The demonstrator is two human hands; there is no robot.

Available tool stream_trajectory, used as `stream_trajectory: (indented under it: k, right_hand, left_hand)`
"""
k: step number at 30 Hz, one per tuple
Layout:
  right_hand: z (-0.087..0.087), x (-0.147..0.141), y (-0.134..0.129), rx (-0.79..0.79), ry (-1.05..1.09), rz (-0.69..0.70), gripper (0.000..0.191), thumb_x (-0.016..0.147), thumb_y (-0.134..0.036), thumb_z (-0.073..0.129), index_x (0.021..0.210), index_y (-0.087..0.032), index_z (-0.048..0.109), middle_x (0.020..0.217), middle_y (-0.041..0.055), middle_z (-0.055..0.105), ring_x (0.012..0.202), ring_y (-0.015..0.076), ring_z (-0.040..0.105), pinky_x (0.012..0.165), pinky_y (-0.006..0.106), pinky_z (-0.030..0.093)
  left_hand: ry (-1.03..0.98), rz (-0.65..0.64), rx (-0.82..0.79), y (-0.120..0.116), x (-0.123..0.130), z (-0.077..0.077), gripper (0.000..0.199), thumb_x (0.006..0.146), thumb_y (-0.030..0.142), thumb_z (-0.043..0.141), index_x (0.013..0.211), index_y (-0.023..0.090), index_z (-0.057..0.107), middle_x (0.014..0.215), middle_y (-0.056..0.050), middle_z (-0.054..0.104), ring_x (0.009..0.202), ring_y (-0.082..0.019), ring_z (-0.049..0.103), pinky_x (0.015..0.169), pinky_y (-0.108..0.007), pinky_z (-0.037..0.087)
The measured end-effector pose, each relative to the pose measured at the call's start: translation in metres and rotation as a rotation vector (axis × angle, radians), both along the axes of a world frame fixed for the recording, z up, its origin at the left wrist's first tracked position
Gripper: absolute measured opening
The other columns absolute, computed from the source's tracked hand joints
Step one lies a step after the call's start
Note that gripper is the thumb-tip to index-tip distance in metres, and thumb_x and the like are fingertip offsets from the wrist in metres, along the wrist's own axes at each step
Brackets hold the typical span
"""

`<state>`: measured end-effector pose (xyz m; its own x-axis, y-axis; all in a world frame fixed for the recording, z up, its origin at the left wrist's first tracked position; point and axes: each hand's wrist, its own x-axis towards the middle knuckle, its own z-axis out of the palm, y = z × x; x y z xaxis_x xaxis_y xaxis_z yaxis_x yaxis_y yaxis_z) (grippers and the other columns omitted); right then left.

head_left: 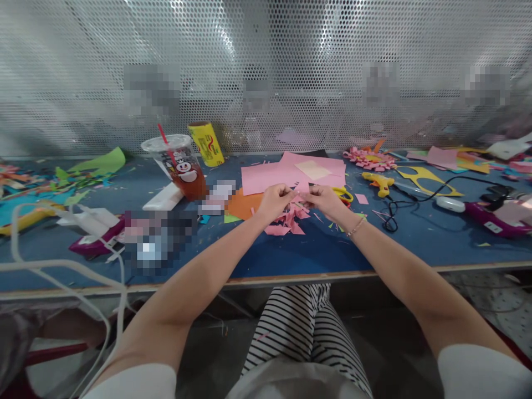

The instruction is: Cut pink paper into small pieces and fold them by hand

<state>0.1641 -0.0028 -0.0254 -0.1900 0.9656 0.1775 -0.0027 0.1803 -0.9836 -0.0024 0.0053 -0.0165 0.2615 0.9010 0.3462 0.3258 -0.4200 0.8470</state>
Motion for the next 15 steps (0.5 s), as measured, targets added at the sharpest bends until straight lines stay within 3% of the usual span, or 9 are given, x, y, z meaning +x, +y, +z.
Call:
stream_trajectory:
  k: [10,15]
  right_hand:
    - [-0.0006,0.0020,0.0019,0.017,-0.052,0.007,0.036,0.057,-0.047,0.071,0.060,-0.014,0.057,0.052,-0.0004,0.058,0.047,0.0087,0.053,0.049,0.022,0.046]
    - [0.0043,0.0055,0.0009,0.170,-0.220,-0.047,0.029,0.064,-0.042,0.066,0.061,-0.015,0.058,0.053,-0.0006,0.058,0.051,0.0114,0.055,0.052,0.024,0.045]
  left_hand:
    - [0.022,-0.015,0.006,0.0020,-0.0014,-0.0002,0.031,0.072,0.045,0.053,0.063,0.015,0.051,0.046,0.003,0.047,0.042,-0.007,0.044,0.045,-0.021,0.033]
    - [-0.036,-0.055,-0.014,0.0047,-0.0012,-0.0033,0.029,0.069,0.042,0.058,0.066,0.014,0.054,0.050,0.003,0.049,0.044,-0.007,0.046,0.046,-0.020,0.035]
